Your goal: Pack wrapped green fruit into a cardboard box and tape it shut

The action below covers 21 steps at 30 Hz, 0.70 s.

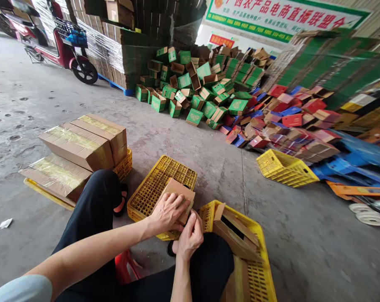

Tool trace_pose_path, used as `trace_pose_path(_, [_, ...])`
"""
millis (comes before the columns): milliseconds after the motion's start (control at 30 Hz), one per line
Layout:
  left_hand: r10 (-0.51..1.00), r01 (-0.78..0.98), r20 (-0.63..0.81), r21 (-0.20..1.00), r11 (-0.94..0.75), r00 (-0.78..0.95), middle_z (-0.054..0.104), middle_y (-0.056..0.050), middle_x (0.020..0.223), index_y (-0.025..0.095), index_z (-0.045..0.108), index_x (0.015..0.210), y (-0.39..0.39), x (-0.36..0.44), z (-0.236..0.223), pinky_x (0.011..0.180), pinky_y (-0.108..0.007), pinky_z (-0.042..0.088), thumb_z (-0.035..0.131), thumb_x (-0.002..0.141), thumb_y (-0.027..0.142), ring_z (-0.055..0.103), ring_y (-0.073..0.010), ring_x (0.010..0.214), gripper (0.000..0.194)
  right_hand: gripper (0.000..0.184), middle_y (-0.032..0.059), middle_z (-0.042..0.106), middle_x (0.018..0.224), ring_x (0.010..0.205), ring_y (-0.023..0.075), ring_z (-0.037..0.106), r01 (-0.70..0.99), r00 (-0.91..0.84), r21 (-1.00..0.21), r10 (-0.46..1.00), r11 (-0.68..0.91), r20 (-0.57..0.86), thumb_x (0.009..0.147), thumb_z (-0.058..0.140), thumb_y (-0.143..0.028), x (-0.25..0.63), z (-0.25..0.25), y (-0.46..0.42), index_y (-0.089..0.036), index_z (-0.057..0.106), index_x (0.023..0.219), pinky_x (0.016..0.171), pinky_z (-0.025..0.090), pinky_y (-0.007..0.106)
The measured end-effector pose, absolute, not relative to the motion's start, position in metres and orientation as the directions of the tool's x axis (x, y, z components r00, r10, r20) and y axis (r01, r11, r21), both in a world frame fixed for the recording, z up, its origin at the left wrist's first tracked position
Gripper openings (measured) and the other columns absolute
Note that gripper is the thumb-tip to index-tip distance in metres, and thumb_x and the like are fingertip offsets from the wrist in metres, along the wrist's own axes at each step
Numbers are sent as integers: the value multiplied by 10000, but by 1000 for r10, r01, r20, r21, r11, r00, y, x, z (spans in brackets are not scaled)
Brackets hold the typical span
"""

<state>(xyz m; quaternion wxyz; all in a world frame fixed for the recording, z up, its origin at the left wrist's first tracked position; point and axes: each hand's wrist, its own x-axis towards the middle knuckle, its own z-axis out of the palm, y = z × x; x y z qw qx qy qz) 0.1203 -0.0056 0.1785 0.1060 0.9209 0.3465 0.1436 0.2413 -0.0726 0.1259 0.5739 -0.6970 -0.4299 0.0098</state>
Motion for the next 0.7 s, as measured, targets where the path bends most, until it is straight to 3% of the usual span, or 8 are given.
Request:
trace_pose_path(267, [670,605,210,301,-737,712,525,-151,1439,221,410,1532,-7,121,175,1016,-483,391,769,765,673,489,-348,1212,961,608,222,771,1102,1025,304,739,586,583,-810,684,20,439,997,458,-616,262,134,-54,-105,783,1059,927,556,404])
trace_pose_path(467, [624,544,270,317,-777,733,467,-138,1553,234,368,1573,-13,110,162,1105,-460,381,760,815,610,455,-341,1351,932,627,195,754,1198,1072,313,734,456,632,-887,731,-80,259,914,573,-649,257,135,-56,-126,732,1221,912,568,389])
trace_pose_path(700, [713,603,375,380,-701,592,490,-168,1556,149,419,1549,-1,74,154,1184,-466,353,486,925,756,445,-312,1434,874,721,202,710,1294,1166,341,694,444,655,-883,727,-151,205,902,528,-702,252,135,-55,-129,704,1304,955,540,411])
